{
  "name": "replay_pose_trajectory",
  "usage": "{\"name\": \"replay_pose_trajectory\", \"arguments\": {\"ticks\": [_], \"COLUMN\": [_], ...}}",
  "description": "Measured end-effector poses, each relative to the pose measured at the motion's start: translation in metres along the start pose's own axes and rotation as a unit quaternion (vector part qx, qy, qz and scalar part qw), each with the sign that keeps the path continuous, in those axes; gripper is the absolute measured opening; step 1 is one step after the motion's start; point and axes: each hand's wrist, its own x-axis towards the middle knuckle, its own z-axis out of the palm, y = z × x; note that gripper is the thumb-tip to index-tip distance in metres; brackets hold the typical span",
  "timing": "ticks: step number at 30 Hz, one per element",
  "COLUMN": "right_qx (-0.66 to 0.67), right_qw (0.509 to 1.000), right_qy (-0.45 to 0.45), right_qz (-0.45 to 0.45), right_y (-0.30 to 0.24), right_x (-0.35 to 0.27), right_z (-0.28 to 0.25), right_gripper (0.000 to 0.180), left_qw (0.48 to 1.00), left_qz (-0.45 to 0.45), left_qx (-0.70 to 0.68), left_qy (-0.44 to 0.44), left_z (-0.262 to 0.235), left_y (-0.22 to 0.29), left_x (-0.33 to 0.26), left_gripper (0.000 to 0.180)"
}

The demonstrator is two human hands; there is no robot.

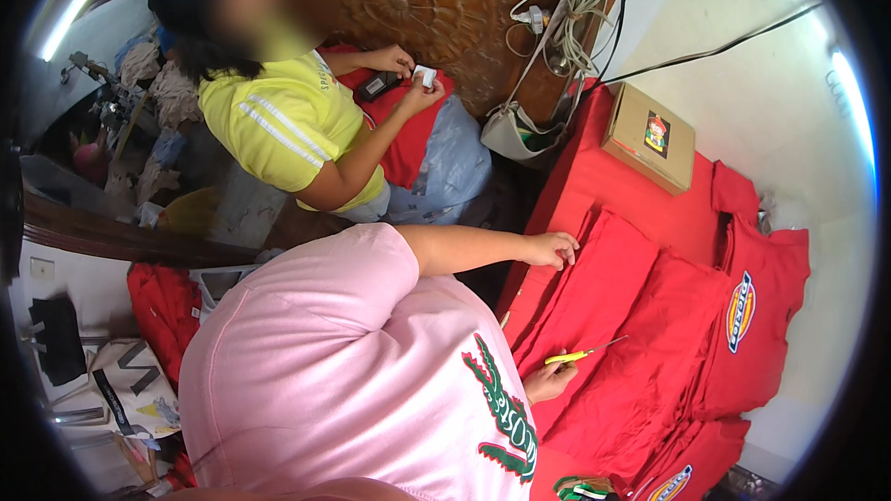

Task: The person uses yellow-handled scissors to trim loose threads and tags from red t-shirts on a table. They then fold the shirts and stack them. Another person is visible nearby handling similar shirts.

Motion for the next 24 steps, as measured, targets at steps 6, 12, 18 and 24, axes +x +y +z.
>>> {"name": "replay_pose_trajectory", "arguments": {"ticks": [6, 12, 18, 24], "right_qx": [0.019, 0.031, 0.043, 0.020], "right_qw": [1.000, 0.999, 0.999, 1.000], "right_qy": [0.012, 0.011, 0.002, -0.012], "right_qz": [-0.018, -0.017, -0.016, 0.011], "right_y": [0.009, 0.013, 0.026, 0.023], "right_x": [0.002, 0.002, 0.004, 0.004], "right_z": [0.005, 0.006, 0.008, 0.007], "right_gripper": [0.024, 0.021, 0.018, 0.020], "left_qw": [1.000, 1.000, 1.000, 1.000], "left_qz": [0.010, 0.005, -0.013, 0.010], "left_qx": [-0.002, -0.010, -0.009, -0.006], "left_qy": [0.024, 0.010, -0.011, 0.006], "left_z": [0.000, 0.000, 0.000, -0.001], "left_y": [-0.008, -0.008, -0.003, -0.004], "left_x": [0.005, 0.008, 0.006, 0.005], "left_gripper": [0.030, 0.030, 0.030, 0.028]}}
